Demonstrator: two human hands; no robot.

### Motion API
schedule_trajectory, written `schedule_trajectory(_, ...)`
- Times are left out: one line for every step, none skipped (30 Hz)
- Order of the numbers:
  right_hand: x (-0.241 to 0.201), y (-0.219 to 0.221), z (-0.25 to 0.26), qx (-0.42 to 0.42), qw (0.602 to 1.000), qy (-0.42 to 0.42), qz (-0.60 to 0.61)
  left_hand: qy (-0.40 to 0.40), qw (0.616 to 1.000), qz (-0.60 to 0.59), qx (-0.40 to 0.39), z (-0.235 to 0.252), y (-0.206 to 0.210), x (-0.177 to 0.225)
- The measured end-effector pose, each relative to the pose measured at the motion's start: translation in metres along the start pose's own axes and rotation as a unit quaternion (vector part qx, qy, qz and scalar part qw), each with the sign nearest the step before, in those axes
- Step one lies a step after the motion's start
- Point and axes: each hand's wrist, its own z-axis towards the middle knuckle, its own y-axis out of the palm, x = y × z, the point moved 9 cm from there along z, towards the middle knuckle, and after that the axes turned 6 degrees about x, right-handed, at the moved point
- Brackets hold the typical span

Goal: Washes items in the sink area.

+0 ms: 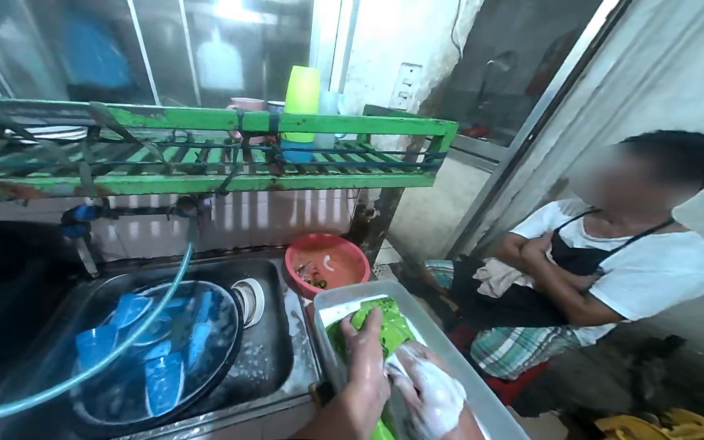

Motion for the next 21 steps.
schedule_trajectory(0.008,-0.001,-0.003,0.016,0.996,0.052,0.075,0.005,1.000,0.001,-0.018,-0.003,0.002,0.000)
schedule_trajectory(0.020,0.000,-0.006,0.031,0.972,0.142,0.184,0.009,0.999,-0.011,-0.046,-0.006,0.005,0.002)
schedule_trajectory(0.032,0.004,-0.010,0.060,0.916,0.240,0.316,0.011,0.997,-0.031,-0.073,-0.009,0.009,0.006)
schedule_trajectory(0.038,0.009,-0.012,0.085,0.847,0.309,0.425,0.013,0.994,-0.047,-0.094,-0.010,0.013,0.010)
schedule_trajectory(0.037,0.013,-0.011,0.091,0.804,0.340,0.479,0.013,0.993,-0.048,-0.109,-0.009,0.016,0.014)
schedule_trajectory(0.033,0.015,-0.008,0.069,0.817,0.336,0.463,0.012,0.993,-0.030,-0.117,-0.008,0.018,0.017)
schedule_trajectory(0.030,0.017,-0.004,0.029,0.871,0.309,0.380,0.010,0.993,-0.003,-0.119,-0.006,0.020,0.017)
schedule_trajectory(0.029,0.022,-0.001,-0.020,0.931,0.263,0.251,0.010,0.993,0.026,-0.112,-0.005,0.020,0.014)
schedule_trajectory(0.027,0.030,0.001,-0.083,0.972,0.199,0.097,0.010,0.994,0.050,-0.097,-0.003,0.020,0.008)
schedule_trajectory(0.027,0.042,0.000,-0.141,0.980,0.141,-0.027,0.010,0.995,0.065,-0.074,-0.001,0.017,0.001)
schedule_trajectory(0.032,0.055,-0.004,-0.184,0.972,0.115,-0.095,0.012,0.996,0.073,-0.051,0.001,0.014,-0.006)
schedule_trajectory(0.039,0.063,-0.006,-0.195,0.969,0.121,-0.091,0.012,0.996,0.076,-0.037,0.004,0.012,-0.010)
schedule_trajectory(0.048,0.065,-0.008,-0.180,0.967,0.177,-0.017,0.008,0.996,0.079,-0.036,0.006,0.011,-0.011)
schedule_trajectory(0.054,0.059,-0.009,-0.129,0.947,0.274,0.109,-0.002,0.996,0.079,-0.050,0.007,0.011,-0.010)
schedule_trajectory(0.056,0.051,-0.011,-0.048,0.894,0.365,0.256,-0.017,0.995,0.070,-0.074,0.008,0.012,-0.008)
schedule_trajectory(0.053,0.045,-0.013,0.028,0.826,0.420,0.374,-0.040,0.993,0.048,-0.104,0.008,0.013,-0.005)
schedule_trajectory(0.046,0.041,-0.012,0.081,0.768,0.452,0.447,-0.063,0.988,0.023,-0.136,0.007,0.015,-0.002)
schedule_trajectory(0.038,0.040,-0.009,0.095,0.757,0.444,0.469,-0.082,0.984,0.004,-0.157,0.008,0.018,-0.001)
schedule_trajectory(0.032,0.039,-0.004,0.081,0.798,0.409,0.436,-0.093,0.981,-0.006,-0.170,0.010,0.020,0.000)
schedule_trajectory(0.030,0.039,0.001,0.055,0.866,0.353,0.350,-0.092,0.981,0.004,-0.173,0.012,0.021,0.000)
schedule_trajectory(0.029,0.041,0.004,0.010,0.935,0.271,0.227,-0.080,0.983,0.025,-0.162,0.014,0.021,-0.001)
